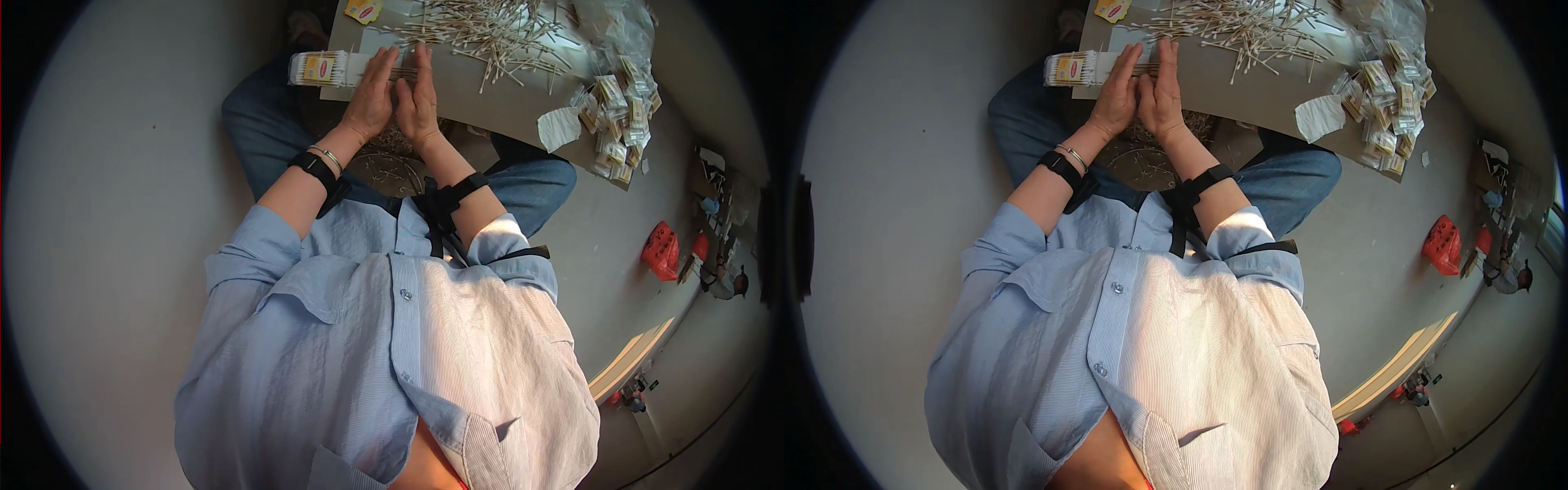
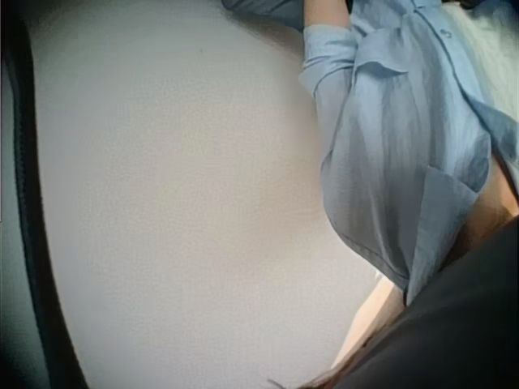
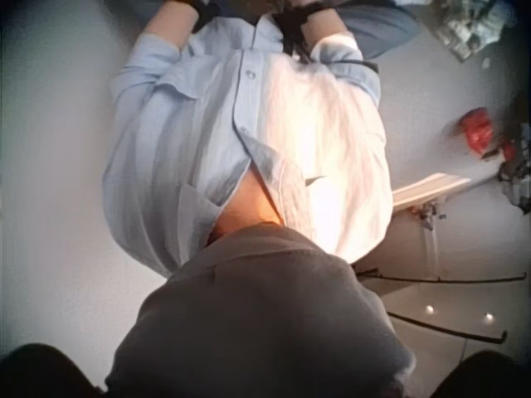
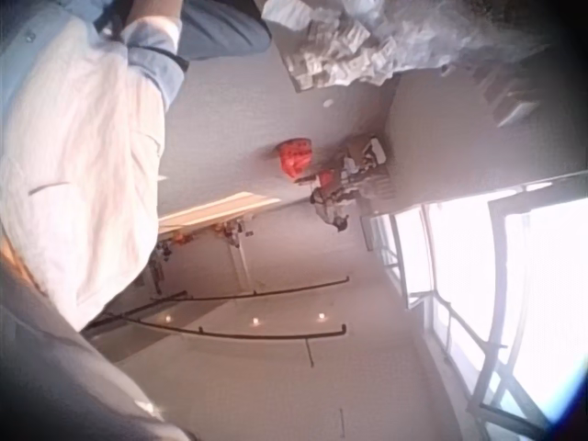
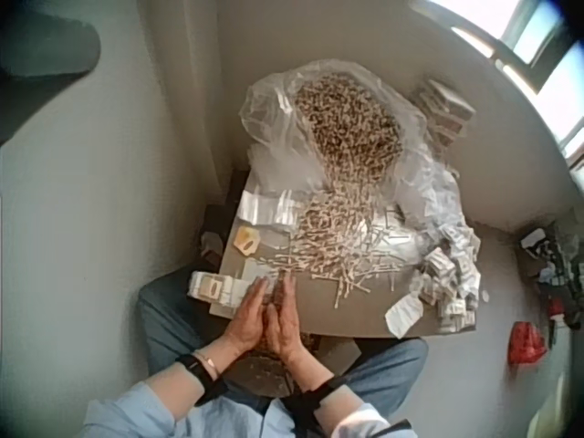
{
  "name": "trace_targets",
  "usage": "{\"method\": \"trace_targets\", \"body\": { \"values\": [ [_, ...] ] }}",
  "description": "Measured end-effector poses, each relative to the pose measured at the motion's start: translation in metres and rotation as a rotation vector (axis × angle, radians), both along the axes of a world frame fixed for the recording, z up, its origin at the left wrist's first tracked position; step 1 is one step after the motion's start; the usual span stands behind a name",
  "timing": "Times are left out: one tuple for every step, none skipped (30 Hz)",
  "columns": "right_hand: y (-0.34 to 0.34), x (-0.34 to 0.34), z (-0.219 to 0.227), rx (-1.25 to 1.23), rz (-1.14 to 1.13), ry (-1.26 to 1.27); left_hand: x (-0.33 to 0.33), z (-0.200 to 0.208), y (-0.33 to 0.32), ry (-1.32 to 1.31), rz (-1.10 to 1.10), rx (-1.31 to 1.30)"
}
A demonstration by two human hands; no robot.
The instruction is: Arrange and package bundles of cotton swabs into small paper boxes.
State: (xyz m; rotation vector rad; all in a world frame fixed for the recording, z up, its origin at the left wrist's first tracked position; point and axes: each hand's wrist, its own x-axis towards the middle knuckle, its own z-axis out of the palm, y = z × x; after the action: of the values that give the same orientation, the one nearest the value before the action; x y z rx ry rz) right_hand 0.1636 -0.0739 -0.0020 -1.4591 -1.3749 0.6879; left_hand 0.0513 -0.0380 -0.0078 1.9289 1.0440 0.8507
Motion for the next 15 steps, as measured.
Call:
{"method": "trace_targets", "body": {
  "values": [
    [0.002, -0.001, -0.003, 0.064, -0.038, -0.003, 0.000, -0.002, 0.000, -0.014, 0.006, 0.008],
    [-0.001, 0.005, -0.004, 0.065, -0.048, -0.011, 0.000, -0.003, 0.001, -0.022, -0.005, 0.008],
    [-0.003, 0.012, -0.004, 0.098, -0.145, -0.150, 0.001, -0.005, 0.001, 0.027, -0.040, 0.075],
    [-0.005, 0.019, -0.004, 0.130, -0.236, -0.285, 0.000, -0.008, 0.002, 0.081, -0.068, 0.142],
    [-0.009, 0.028, 0.004, 0.076, -0.395, -0.500, 0.000, -0.009, 0.000, 0.122, -0.046, 0.169],
    [-0.011, 0.039, 0.006, 0.077, -0.396, -0.502, 0.000, -0.010, 0.000, 0.120, -0.046, 0.169],
    [-0.014, 0.051, 0.009, -0.085, -0.557, -0.546, 0.000, -0.009, 0.000, 0.172, -0.060, 0.207],
    [-0.017, 0.061, 0.010, -0.248, -0.714, -0.581, 0.000, -0.010, 0.000, 0.227, -0.071, 0.245],
    [-0.018, 0.069, 0.010, -0.247, -0.716, -0.581, 0.000, -0.009, 0.000, 0.226, -0.073, 0.247],
    [-0.018, 0.076, 0.009, -0.302, -0.703, -0.597, 0.000, -0.010, 0.000, 0.265, -0.082, 0.279],
    [-0.018, 0.082, 0.008, -0.356, -0.688, -0.611, 0.000, -0.011, 0.000, 0.305, -0.089, 0.311],
    [-0.018, 0.085, 0.005, -0.352, -0.690, -0.609, 0.001, -0.012, 0.000, 0.306, -0.089, 0.315],
    [-0.018, 0.085, 0.004, -0.346, -0.664, -0.600, 0.003, -0.011, -0.001, 0.287, -0.097, 0.290],
    [-0.018, 0.086, 0.002, -0.340, -0.637, -0.592, 0.003, -0.011, -0.001, 0.268, -0.104, 0.265],
    [-0.018, 0.085, 0.000, -0.337, -0.637, -0.588, 0.003, -0.011, -0.001, 0.271, -0.103, 0.268]
  ]
}}
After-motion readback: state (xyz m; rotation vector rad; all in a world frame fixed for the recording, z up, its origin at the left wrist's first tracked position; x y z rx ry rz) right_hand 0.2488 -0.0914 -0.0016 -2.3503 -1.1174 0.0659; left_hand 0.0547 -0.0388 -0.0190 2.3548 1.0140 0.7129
